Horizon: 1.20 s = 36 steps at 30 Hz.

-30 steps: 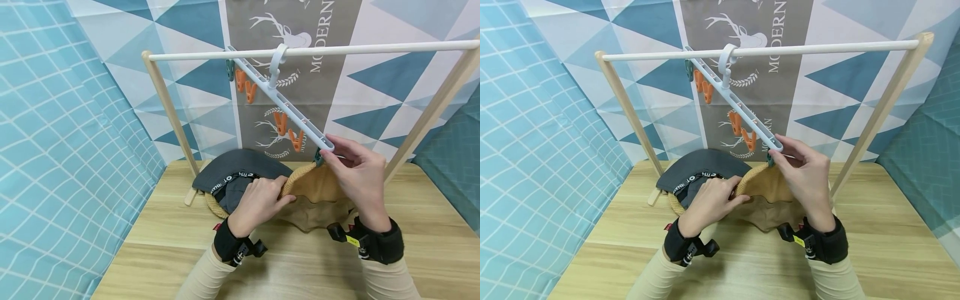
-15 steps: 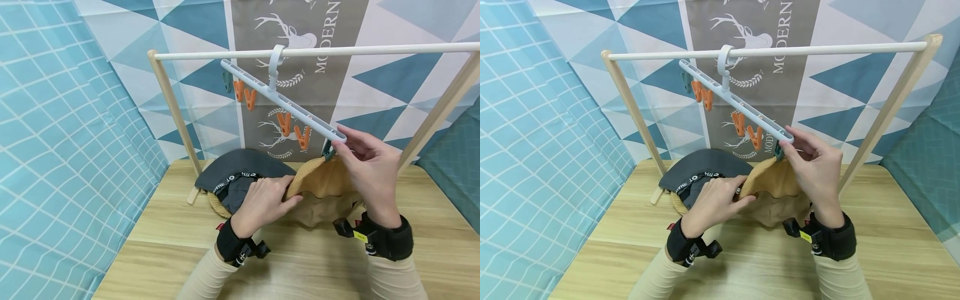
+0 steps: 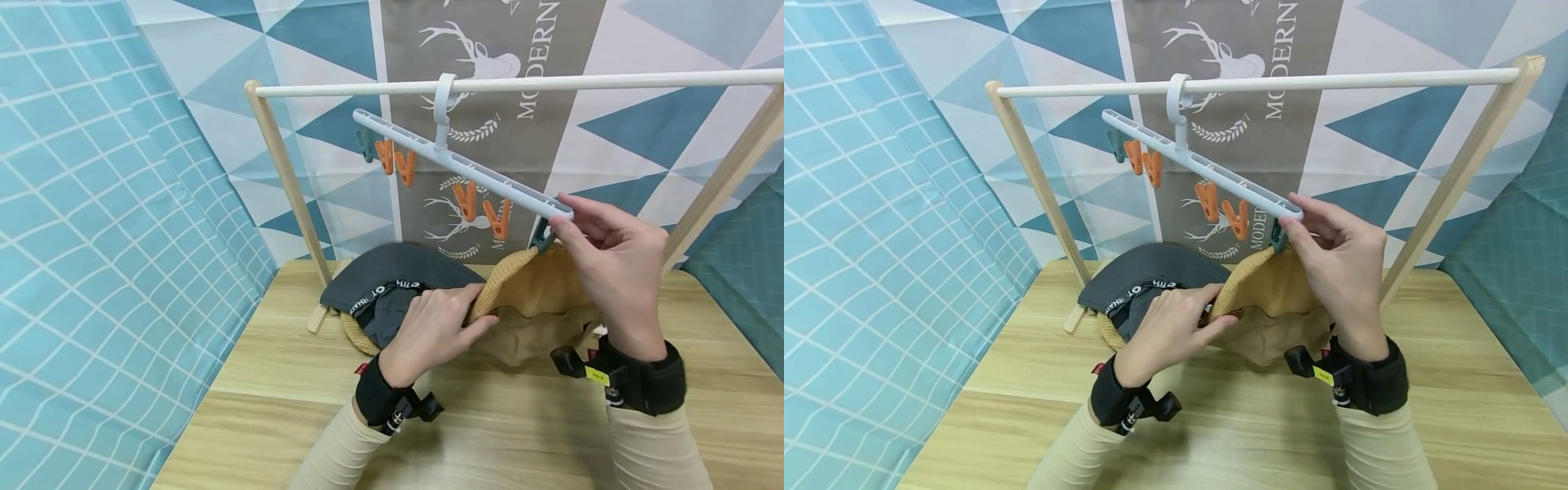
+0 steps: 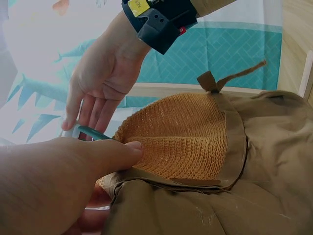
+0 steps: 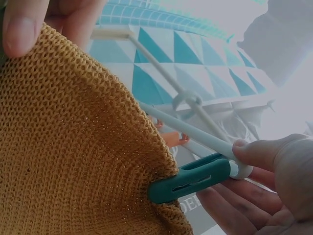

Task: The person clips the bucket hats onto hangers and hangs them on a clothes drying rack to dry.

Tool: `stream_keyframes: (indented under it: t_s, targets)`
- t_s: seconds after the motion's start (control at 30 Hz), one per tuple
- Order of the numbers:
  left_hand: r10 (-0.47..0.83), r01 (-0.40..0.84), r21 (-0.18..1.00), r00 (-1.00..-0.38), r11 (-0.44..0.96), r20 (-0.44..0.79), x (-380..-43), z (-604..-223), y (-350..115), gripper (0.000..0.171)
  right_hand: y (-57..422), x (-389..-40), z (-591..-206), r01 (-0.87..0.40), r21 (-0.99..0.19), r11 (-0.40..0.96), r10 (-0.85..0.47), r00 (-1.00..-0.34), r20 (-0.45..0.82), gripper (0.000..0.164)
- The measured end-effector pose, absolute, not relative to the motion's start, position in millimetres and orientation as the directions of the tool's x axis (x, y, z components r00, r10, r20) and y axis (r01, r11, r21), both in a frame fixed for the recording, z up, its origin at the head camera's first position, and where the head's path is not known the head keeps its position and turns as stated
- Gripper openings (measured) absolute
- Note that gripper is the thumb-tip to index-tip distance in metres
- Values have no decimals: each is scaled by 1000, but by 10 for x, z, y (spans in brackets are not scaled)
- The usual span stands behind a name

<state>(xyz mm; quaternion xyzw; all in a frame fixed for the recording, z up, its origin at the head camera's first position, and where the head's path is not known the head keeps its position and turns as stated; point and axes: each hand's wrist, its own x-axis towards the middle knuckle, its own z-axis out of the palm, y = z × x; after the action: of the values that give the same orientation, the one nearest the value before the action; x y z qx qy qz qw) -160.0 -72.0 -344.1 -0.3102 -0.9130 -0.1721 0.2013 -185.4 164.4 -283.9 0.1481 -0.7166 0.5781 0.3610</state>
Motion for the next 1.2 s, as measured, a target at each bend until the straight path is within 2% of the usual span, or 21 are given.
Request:
stream_keyframes:
  t_s: [0.2, 0.53, 0.73, 0.83, 0.93, 1.1, 1.2]
  targets:
    - [503, 652, 216, -720, 727, 478, -1604, -3456, -712, 30, 1673, -1977, -2823, -633, -743, 219, 181, -722, 668, 31]
    - [502, 648, 253, -734, 718, 456, -1617, -3476, -693, 55, 1705, -2244, -2812, -610, -787, 89, 126, -777, 616, 31]
    - [519, 658, 249, -730, 711, 445, -1601, -3475, -681, 69, 1686, -2447, -2745, -572, -812, 119, 78, -810, 582, 35]
    - [520, 650, 236, -736, 723, 434, -1594, -3471, -673, 73, 1674, -2550, -2720, -554, -828, 90, 51, -827, 559, 36]
    - [520, 644, 227, -740, 730, 426, -1589, -3471, -664, 76, 1668, -2626, -2715, -531, -845, 65, 30, -845, 533, 36]
    - [522, 645, 219, -737, 732, 429, -1594, -3485, -655, 77, 1655, -2697, -2715, -510, -852, 118, 32, -856, 516, 37]
    - [516, 641, 214, -738, 737, 435, -1604, -3496, -655, 77, 1653, -2719, -2713, -513, -852, 103, 28, -855, 518, 38]
